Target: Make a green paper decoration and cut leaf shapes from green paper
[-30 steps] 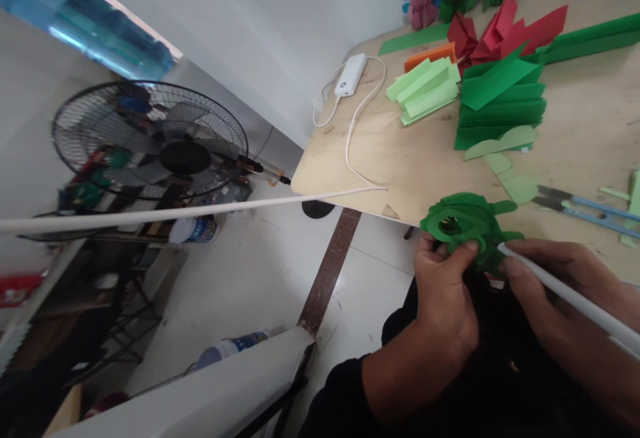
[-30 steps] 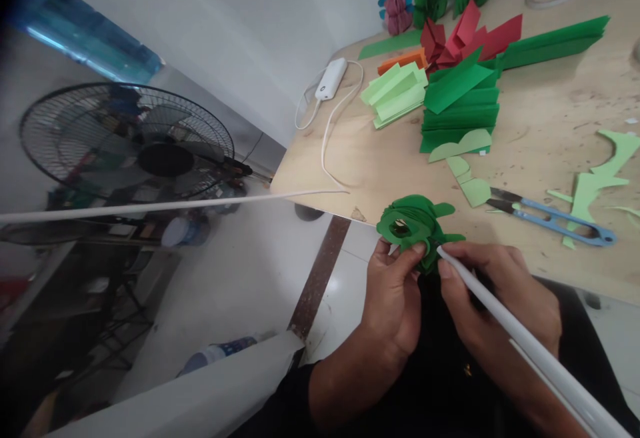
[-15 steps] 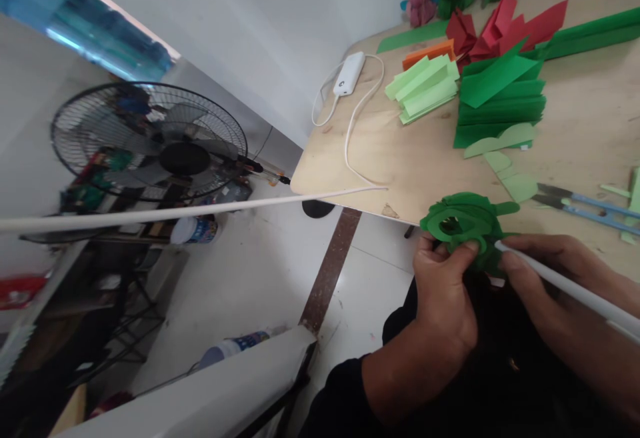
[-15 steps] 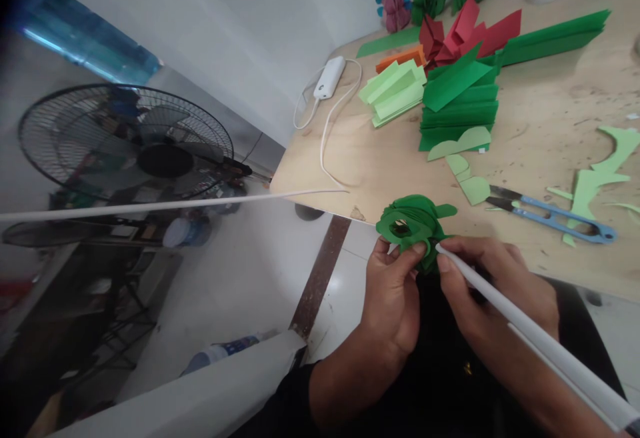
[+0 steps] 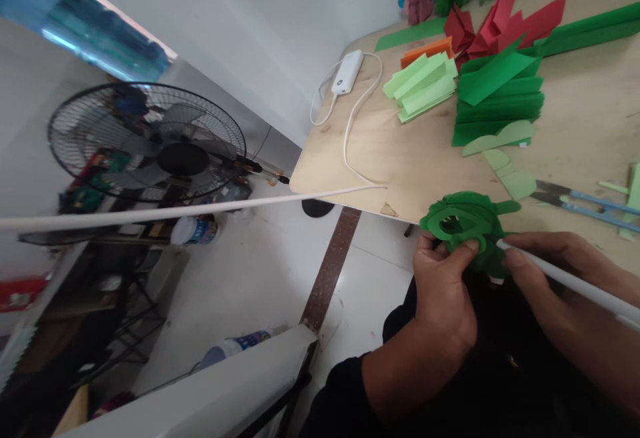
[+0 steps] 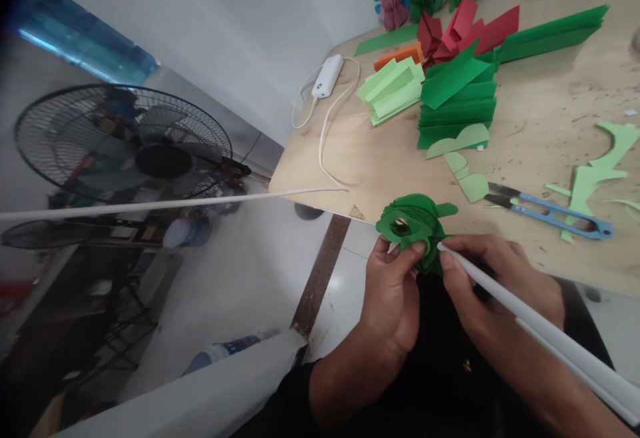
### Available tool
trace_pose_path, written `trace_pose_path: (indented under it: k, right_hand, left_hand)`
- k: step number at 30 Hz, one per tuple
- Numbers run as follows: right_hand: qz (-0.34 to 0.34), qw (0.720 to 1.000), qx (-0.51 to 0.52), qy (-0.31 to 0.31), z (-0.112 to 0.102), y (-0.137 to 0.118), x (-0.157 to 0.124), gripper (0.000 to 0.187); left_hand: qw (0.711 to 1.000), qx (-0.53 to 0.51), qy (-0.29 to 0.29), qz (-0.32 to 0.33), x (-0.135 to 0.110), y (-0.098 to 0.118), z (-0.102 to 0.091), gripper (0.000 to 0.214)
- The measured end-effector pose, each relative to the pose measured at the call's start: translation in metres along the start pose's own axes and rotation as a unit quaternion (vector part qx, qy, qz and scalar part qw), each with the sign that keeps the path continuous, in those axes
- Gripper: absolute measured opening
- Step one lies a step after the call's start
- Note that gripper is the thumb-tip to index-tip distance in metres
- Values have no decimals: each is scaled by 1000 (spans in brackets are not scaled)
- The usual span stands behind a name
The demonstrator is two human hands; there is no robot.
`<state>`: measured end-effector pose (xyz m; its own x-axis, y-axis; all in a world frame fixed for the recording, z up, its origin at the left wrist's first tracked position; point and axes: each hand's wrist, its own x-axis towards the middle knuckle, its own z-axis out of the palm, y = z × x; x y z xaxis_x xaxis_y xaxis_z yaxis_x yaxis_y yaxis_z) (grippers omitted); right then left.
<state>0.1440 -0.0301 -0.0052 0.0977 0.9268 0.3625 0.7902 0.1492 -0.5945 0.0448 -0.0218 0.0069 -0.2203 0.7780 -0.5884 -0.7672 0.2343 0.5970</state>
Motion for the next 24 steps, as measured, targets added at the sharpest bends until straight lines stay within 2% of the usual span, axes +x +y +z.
trace_pose_path:
  k: [8, 17, 24]
  right_hand:
    - [-15, 1000, -21, 10, -2, -1, 0, 18]
    - [10, 999, -41, 2, -1, -1, -6, 24]
    - [19, 999, -43, -20, -1, 1, -12, 21]
  left_hand:
    - [1000, 7, 7, 2, -1, 1, 2, 36]
    - [1000, 19, 8, 4, -2, 1, 1, 38]
    - [1000, 13, 6, 8, -2, 2, 1, 39]
